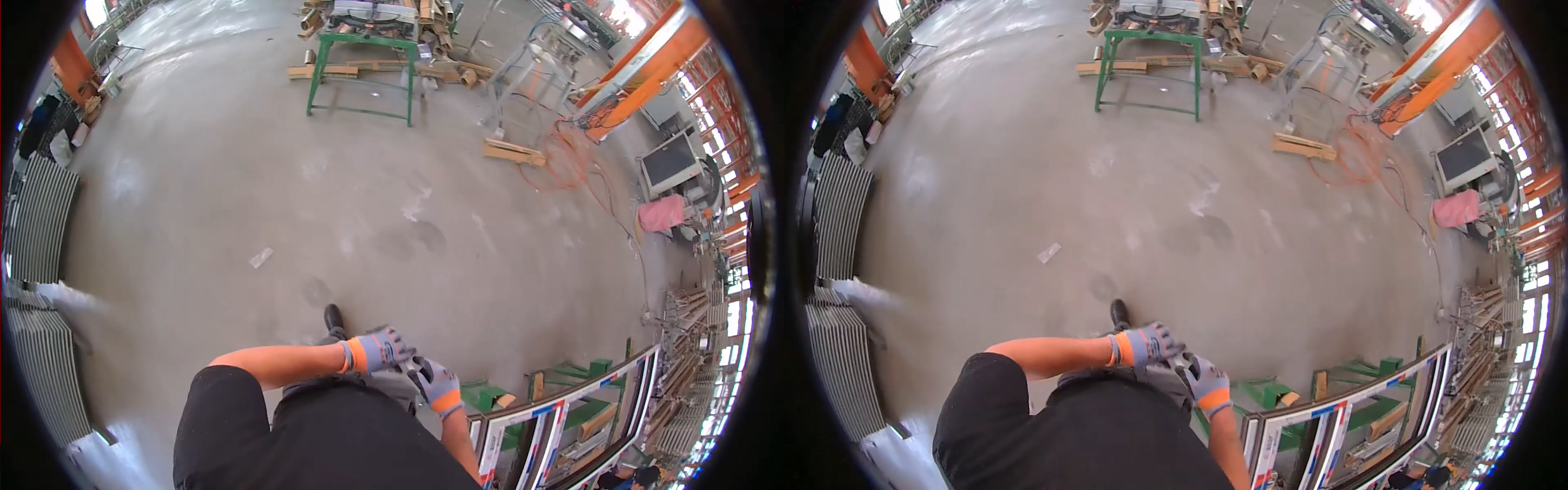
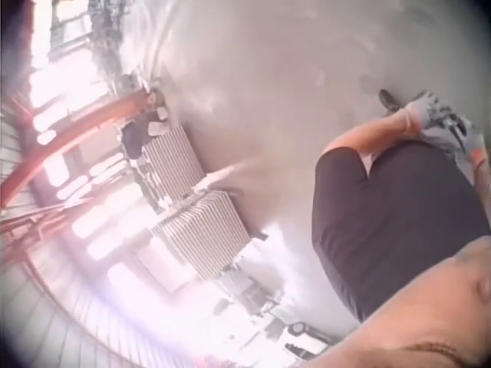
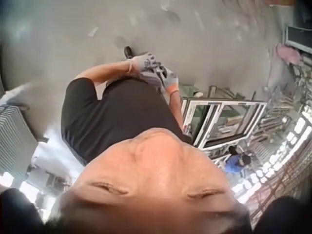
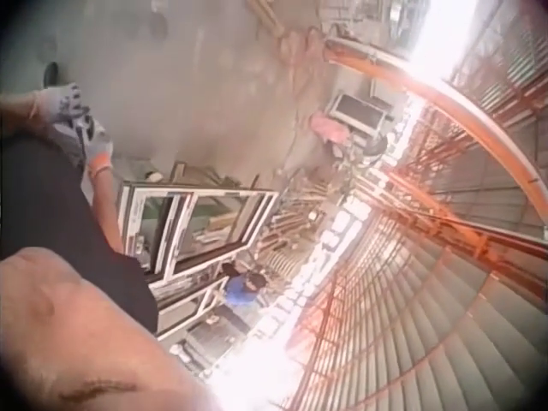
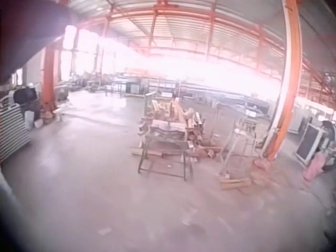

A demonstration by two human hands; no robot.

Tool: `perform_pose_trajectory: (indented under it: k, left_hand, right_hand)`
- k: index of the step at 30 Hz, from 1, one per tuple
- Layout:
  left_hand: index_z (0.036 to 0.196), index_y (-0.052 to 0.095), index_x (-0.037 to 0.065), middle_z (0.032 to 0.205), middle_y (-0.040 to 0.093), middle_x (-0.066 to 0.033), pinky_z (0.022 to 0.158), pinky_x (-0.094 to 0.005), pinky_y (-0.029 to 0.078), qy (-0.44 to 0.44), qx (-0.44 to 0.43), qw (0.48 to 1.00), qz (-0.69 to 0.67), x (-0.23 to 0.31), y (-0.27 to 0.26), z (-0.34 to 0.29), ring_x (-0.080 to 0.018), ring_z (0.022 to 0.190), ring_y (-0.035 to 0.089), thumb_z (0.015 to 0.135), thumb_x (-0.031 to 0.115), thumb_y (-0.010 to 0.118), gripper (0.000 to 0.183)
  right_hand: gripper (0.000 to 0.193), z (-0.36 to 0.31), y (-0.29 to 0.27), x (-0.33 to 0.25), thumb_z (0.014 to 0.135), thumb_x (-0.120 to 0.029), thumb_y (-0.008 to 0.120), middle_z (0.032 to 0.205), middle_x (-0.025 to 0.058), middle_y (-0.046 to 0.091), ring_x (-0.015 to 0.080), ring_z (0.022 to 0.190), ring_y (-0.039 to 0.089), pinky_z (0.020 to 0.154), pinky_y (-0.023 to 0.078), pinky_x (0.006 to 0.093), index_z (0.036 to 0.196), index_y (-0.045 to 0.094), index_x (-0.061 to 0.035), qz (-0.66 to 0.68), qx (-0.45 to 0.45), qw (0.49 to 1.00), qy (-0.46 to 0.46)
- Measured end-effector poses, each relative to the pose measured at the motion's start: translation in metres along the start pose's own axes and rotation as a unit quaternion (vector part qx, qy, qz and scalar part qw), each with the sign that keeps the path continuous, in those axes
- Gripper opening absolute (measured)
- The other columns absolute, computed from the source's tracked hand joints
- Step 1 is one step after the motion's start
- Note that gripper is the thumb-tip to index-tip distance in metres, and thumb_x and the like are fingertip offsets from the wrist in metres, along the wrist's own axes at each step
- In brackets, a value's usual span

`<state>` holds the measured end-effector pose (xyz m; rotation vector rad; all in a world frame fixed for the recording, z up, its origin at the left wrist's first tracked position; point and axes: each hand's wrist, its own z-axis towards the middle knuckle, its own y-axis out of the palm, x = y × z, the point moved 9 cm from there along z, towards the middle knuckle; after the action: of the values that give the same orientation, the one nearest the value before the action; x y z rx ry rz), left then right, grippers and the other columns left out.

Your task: Cutting profile strips using a miter saw and fitting them onto window frames.

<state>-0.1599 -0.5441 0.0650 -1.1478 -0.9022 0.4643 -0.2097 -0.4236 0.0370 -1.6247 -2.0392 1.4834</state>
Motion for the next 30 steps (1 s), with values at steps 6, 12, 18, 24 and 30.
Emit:
perform_pose_trajectory:
  k: [6,12,18,24,30]
  left_hand:
    - [0.123,0.059,0.01,0.1,0.065,-0.0096,0.079,-0.0386,0.052,-0.25,-0.093,0.963,-0.041,-0.216,-0.083,-0.089,-0.0284,0.091,0.066,0.094,0.025,0.052,0.033]
    - [0.123,0.06,0.01,0.104,0.065,-0.0102,0.081,-0.0397,0.051,-0.302,-0.083,0.95,-0.018,-0.393,-0.159,-0.095,-0.0272,0.096,0.066,0.095,0.03,0.053,0.035]
    - [0.114,0.061,0.009,0.106,0.064,-0.0112,0.084,-0.041,0.05,-0.383,-0.087,0.917,-0.073,-0.574,-0.219,-0.11,-0.0294,0.101,0.063,0.093,0.032,0.059,0.031]
    - [0.114,0.062,0.01,0.109,0.063,-0.0104,0.088,-0.0417,0.049,-0.491,-0.018,0.87,-0.045,-0.736,-0.308,-0.139,-0.0291,0.108,0.06,0.088,0.03,0.062,0.033]
    - [0.117,0.059,0.009,0.105,0.064,-0.0125,0.086,-0.0394,0.051,-0.522,0.067,0.85,0.021,-0.936,-0.352,-0.182,-0.0302,0.099,0.063,0.089,0.028,0.058,0.033]
  right_hand:
    - [0.047,0.182,-0.044,-0.134,0.095,-0.048,0.051,0.113,0.0116,0.069,0.029,0.101,0.067,0.085,0.053,0.0429,0.125,0.061,-0.0119,-0.222,-0.076,0.967,-0.1]
    - [0.049,0.368,-0.104,-0.223,0.096,-0.052,0.046,0.111,0.0114,0.07,0.0269,0.103,0.068,0.084,0.053,0.0417,0.115,0.063,-0.0096,-0.178,-0.081,0.971,-0.135]
    - [0.05,0.556,-0.148,-0.305,0.094,-0.054,0.05,0.108,0.0117,0.07,0.0278,0.099,0.068,0.084,0.052,0.0413,0.113,0.063,-0.0096,-0.182,-0.098,0.959,-0.194]
    - [0.037,0.704,-0.242,-0.419,0.092,-0.043,0.06,0.102,0.0115,0.07,0.0292,0.097,0.067,0.082,0.052,0.0424,0.109,0.063,-0.0107,-0.153,-0.1,0.935,-0.303]
    - [0.039,0.886,-0.332,-0.43,0.089,-0.041,0.063,0.104,0.0112,0.069,0.0305,0.099,0.067,0.086,0.052,0.0417,0.115,0.063,-0.0108,-0.089,0.01,0.984,-0.155]
